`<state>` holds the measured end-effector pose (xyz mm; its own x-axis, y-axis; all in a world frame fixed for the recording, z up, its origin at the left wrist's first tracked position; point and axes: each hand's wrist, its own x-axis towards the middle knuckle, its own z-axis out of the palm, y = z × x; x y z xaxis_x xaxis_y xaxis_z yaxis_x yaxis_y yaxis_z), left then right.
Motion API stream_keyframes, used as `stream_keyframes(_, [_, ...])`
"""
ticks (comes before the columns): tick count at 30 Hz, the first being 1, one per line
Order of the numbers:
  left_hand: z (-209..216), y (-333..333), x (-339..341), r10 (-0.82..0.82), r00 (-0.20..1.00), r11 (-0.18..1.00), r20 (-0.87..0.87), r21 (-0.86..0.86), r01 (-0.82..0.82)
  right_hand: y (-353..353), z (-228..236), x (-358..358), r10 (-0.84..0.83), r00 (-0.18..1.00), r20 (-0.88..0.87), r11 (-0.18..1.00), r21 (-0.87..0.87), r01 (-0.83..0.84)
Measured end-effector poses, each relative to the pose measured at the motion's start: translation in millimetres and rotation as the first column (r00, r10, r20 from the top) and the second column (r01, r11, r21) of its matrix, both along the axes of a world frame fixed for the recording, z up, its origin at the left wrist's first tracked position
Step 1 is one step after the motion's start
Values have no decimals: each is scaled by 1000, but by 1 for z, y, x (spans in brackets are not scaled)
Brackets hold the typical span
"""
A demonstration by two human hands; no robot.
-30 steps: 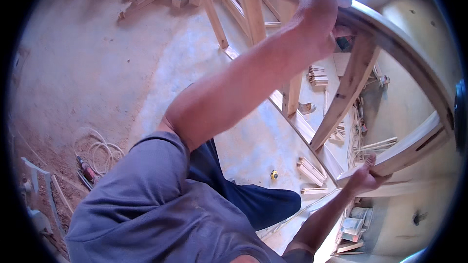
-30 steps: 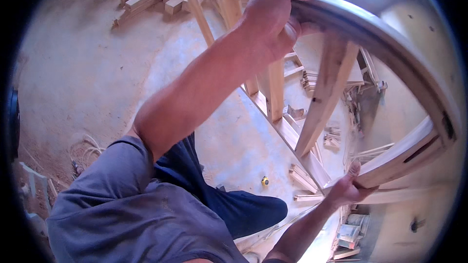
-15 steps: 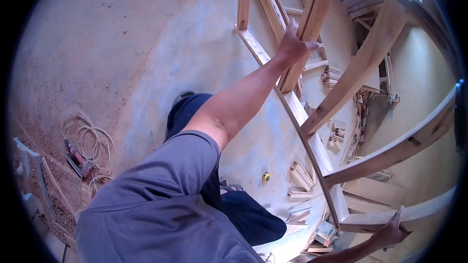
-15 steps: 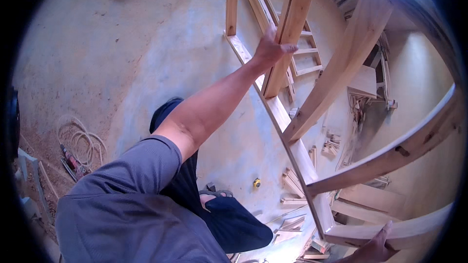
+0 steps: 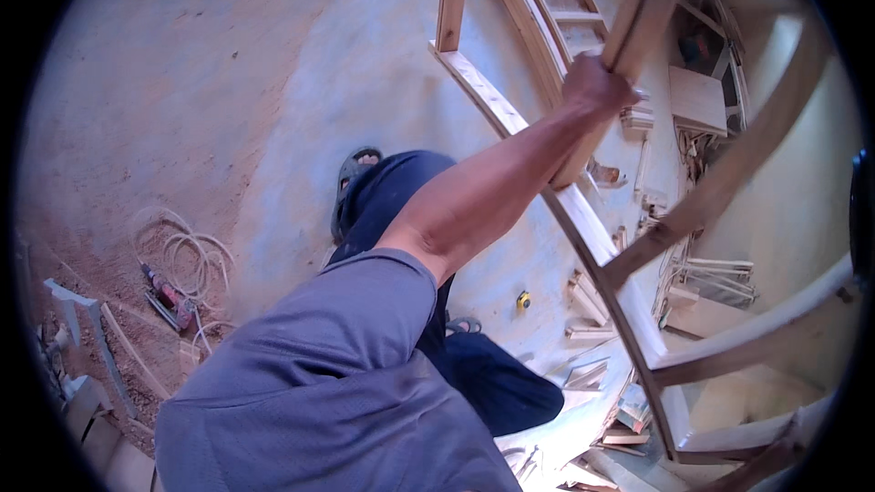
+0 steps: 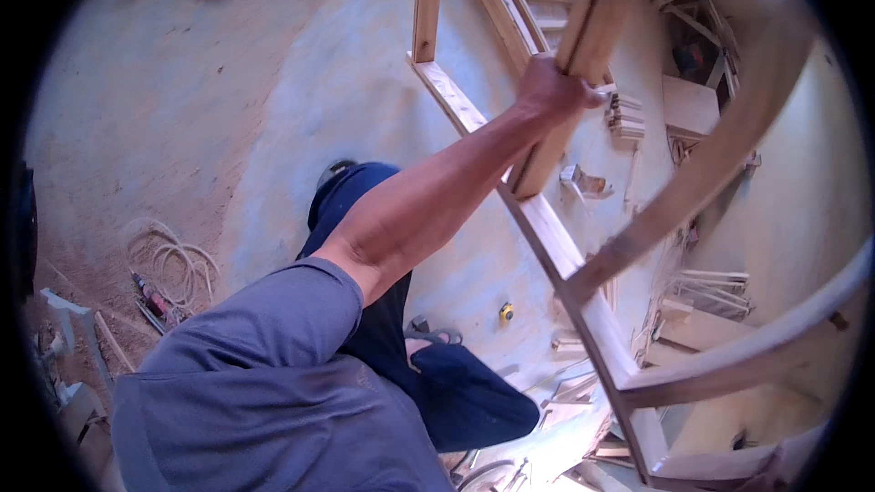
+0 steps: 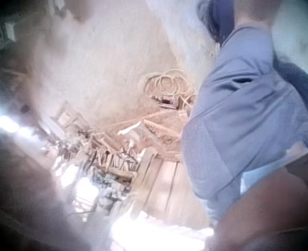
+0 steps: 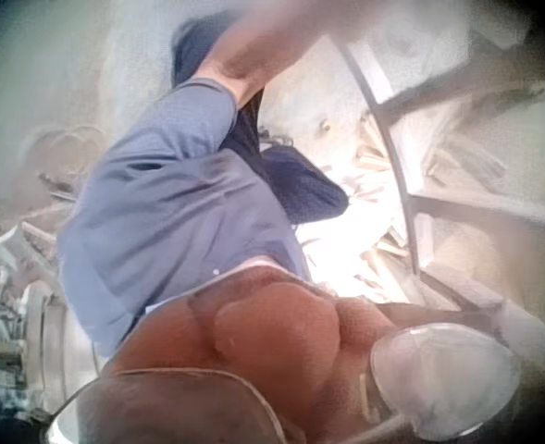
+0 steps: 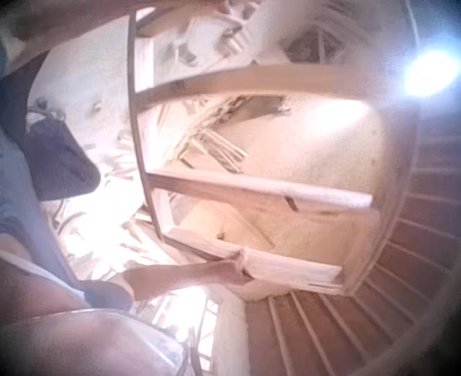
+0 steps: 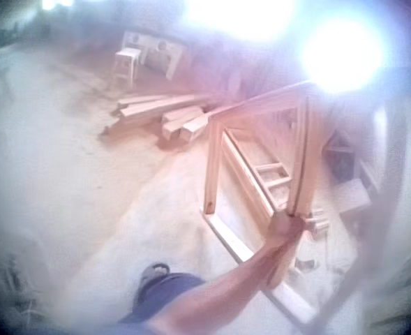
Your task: The person measures a wooden frame with a tape measure, marks it, and uses a hammer to adjust the frame. The person repeats these actions multiple times to ensure proper alignment and fit.
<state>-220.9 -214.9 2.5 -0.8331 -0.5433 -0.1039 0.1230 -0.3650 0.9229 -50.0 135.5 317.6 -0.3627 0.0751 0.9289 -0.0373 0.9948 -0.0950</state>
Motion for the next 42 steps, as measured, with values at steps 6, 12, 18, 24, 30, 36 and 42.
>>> stream_keyframes(6, [45,61,44,123,959,988,-255,-58,-142,15,25,30,4,1000,-25,999,52,-2])
stream_keyframes(12, [-24,59,55,-10,968,997,-250,69,28,39,33,44,26,1000,-11,999,40,-26])
stream_keyframes(18, [-24,61,52,25,986,999,-164,31,-20,61,39,54,13,1000,-6,999,42,-12])
stream_keyframes(24, [-24,65,60,-20,989,994,-145,107,35,93,39,57,-2,1000,18,999,38,1])
stream_keyframes(30, [-63,39,15,133,966,990,-222,76,-119,152,5,52,127,989,75,990,-77,-121])
stream_keyframes(36, [-73,-19,-22,272,899,800,-343,599,-13,128,-205,-4,394,914,-101,805,-442,-396])
stream_keyframes(42, [-32,-33,63,420,782,473,-460,847,244,159,-404,-39,536,844,24,647,-654,-392])
